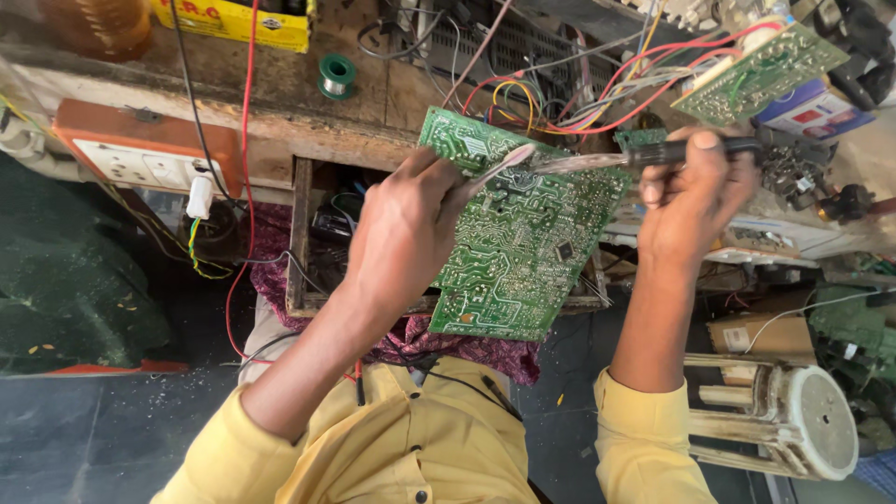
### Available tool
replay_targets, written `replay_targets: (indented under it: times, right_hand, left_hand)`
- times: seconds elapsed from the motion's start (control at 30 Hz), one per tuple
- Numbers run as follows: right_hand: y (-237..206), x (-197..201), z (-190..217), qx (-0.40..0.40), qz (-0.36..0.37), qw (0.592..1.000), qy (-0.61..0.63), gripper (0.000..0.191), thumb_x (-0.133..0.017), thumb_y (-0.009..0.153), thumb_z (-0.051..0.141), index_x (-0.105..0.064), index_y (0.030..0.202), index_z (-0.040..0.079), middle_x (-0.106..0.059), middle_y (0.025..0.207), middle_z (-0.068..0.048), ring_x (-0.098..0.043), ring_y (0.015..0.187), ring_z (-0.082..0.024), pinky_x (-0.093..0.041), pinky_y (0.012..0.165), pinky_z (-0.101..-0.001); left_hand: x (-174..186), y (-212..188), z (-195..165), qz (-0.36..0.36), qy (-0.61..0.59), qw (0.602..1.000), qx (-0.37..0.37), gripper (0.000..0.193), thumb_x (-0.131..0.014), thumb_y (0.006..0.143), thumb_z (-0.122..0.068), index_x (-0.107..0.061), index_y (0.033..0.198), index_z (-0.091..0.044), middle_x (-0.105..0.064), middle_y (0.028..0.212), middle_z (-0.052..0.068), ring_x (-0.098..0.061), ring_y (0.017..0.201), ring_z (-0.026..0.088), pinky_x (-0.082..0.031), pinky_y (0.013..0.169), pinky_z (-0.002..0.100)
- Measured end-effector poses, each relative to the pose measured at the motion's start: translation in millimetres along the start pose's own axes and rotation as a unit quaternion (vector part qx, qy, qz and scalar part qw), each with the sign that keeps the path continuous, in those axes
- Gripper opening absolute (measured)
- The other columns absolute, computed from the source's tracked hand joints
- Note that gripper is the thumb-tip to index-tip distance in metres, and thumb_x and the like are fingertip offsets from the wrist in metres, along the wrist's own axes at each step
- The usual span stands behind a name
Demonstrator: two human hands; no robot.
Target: The person holds a large green circuit board on a cluttered workbench and solders components on it, holding a soldering iron in one hand and a toothbrush-style flux brush in the other, working across different areas of the board throughout the clip.
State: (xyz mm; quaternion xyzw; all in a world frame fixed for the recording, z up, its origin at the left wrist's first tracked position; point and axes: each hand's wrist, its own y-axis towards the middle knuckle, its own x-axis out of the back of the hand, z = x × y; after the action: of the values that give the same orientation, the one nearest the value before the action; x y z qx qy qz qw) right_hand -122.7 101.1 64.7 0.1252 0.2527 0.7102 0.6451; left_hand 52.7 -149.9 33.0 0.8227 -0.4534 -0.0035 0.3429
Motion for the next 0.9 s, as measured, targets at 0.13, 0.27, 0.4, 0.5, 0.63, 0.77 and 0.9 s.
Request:
replay_targets:
  times: [0.13, 0.27, 0.4, 0.5, 0.63, 0.77, 0.9]
  right_hand:
    - [10.1, 25.4, 5.0, 0.016, -0.044, 0.998, 0.05, 0.024, -0.067, 0.109, 0.022, -0.056, 0.106, 0.001, -0.062, 0.083, -0.011, -0.053, 0.057, -0.019, -0.036, 0.046, -0.0284]
    - [6.0, 33.9, 1.8, 0.006, -0.017, 0.998, 0.065, 0.027, -0.066, 0.111, 0.023, -0.055, 0.109, -0.002, -0.058, 0.076, -0.012, -0.051, 0.053, -0.019, -0.035, 0.044, -0.0274]
    - [-6.5, 27.9, -0.8, 0.005, 0.004, 0.999, 0.045, 0.025, -0.066, 0.111, 0.023, -0.054, 0.11, 0.001, -0.058, 0.076, -0.012, -0.054, 0.057, -0.018, -0.036, 0.045, -0.0278]
    - [-8.0, 22.8, 0.7, -0.01, 0.001, 0.999, 0.041, 0.024, -0.066, 0.11, 0.023, -0.054, 0.108, 0.003, -0.058, 0.078, -0.011, -0.053, 0.055, -0.016, -0.036, 0.045, -0.0259]
    - [-6.8, 16.3, -1.4, -0.013, 0.001, 0.999, 0.05, 0.021, -0.066, 0.11, 0.02, -0.054, 0.109, 0.002, -0.057, 0.077, -0.009, -0.054, 0.056, -0.015, -0.036, 0.045, -0.0259]
    - [-4.7, 10.3, -6.7, -0.014, 0.009, 0.998, 0.053, 0.019, -0.066, 0.109, 0.018, -0.055, 0.107, 0.003, -0.057, 0.08, -0.009, -0.054, 0.056, -0.015, -0.038, 0.045, -0.0261]
    - [-7.2, 5.0, -8.0, -0.01, 0.03, 0.998, 0.05, 0.018, -0.066, 0.11, 0.017, -0.056, 0.108, 0.002, -0.057, 0.077, -0.009, -0.054, 0.058, -0.015, -0.038, 0.046, -0.0261]
  left_hand:
    - [4.8, -16.8, -4.6, 0.048, 0.026, 0.998, 0.035, 0.012, -0.069, 0.096, -0.01, -0.064, 0.089, -0.001, -0.062, 0.091, 0.016, -0.065, 0.076, 0.042, -0.048, 0.061, 0.051]
    - [6.8, -24.3, -3.9, 0.025, -0.008, 1.0, 0.009, 0.01, -0.072, 0.095, -0.01, -0.068, 0.094, -0.001, -0.064, 0.091, 0.015, -0.066, 0.077, 0.039, -0.051, 0.063, 0.046]
    - [8.4, -26.5, -4.0, -0.021, -0.041, 0.998, 0.039, 0.01, -0.076, 0.092, -0.007, -0.07, 0.096, -0.001, -0.065, 0.09, 0.012, -0.066, 0.068, 0.028, -0.049, 0.059, 0.039]
    - [11.4, -27.4, -0.2, -0.042, -0.02, 0.998, 0.04, 0.01, -0.079, 0.092, -0.006, -0.071, 0.096, -0.001, -0.064, 0.085, 0.011, -0.062, 0.065, 0.025, -0.046, 0.057, 0.037]
    - [14.6, -34.9, 11.4, -0.058, -0.041, 0.994, 0.081, 0.01, -0.078, 0.094, -0.005, -0.07, 0.093, 0.001, -0.06, 0.08, 0.01, -0.058, 0.061, 0.018, -0.044, 0.054, 0.033]
    - [11.5, -48.7, 28.0, -0.097, -0.193, 0.967, 0.133, 0.009, -0.073, 0.099, -0.002, -0.067, 0.095, 0.004, -0.06, 0.088, 0.003, -0.06, 0.069, 0.005, -0.045, 0.055, 0.024]
    - [7.4, -62.4, 43.9, -0.115, -0.269, 0.939, 0.179, 0.012, -0.071, 0.101, -0.003, -0.062, 0.094, 0.001, -0.066, 0.086, -0.001, -0.061, 0.07, 0.001, -0.05, 0.058, 0.02]
